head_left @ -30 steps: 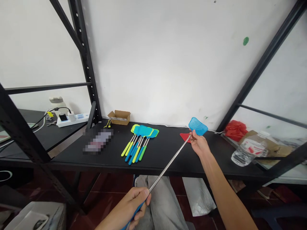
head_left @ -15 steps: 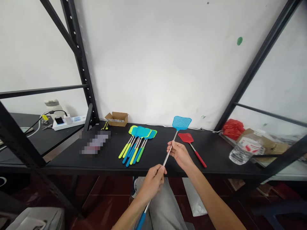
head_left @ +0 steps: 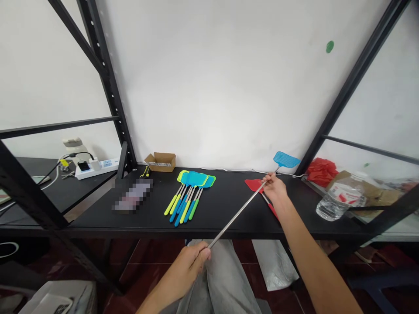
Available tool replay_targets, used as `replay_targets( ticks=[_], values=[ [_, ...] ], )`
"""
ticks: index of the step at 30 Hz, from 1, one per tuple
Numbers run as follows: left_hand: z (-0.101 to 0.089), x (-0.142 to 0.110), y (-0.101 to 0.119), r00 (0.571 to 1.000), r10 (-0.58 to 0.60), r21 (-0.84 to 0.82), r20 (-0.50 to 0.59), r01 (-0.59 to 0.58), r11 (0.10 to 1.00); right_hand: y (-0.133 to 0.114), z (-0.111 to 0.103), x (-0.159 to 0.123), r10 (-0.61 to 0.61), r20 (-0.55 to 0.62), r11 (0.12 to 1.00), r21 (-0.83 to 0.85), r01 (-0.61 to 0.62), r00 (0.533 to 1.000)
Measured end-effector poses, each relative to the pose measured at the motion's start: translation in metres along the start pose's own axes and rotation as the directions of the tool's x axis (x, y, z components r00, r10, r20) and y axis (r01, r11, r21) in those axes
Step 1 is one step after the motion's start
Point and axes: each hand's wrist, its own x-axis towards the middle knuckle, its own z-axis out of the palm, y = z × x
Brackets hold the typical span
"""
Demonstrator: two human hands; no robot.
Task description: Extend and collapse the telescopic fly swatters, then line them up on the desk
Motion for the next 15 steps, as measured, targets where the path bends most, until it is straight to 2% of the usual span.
replay_targets(
  ticks=[2, 4, 10, 12, 15],
  values=[
    [-0.014, -0.004, 0.0, 0.999, 0.032, 0.216, -0.031, -0.025, 0.976, -0.002, -0.006, 0.005, -0.002, -0.02, 1.0, -0.005, 0.002, 1.0],
    [-0.026, -0.007, -0.001, 0.999, 0.023, 0.345, -0.049, -0.005, 0.939, -0.003, -0.011, 0.007, -0.001, -0.025, 1.0, 0.004, 0.001, 1.0],
    [-0.066, -0.028, -0.024, 0.988, -0.067, 0.54, -0.136, 0.131, 0.831, -0.014, -0.029, 0.011, -0.03, -0.116, 0.998, 0.046, 0.035, 0.993],
    [-0.074, -0.035, -0.031, 0.982, -0.071, 0.582, -0.175, 0.161, 0.797, -0.013, -0.033, 0.007, -0.017, -0.093, 1.0, 0.003, 0.018, 0.996],
    [-0.076, -0.039, -0.033, 0.978, -0.053, 0.617, -0.204, 0.17, 0.768, -0.002, -0.033, -0.005, 0.03, -0.011, 0.995, -0.096, -0.031, 0.999]
  ],
)
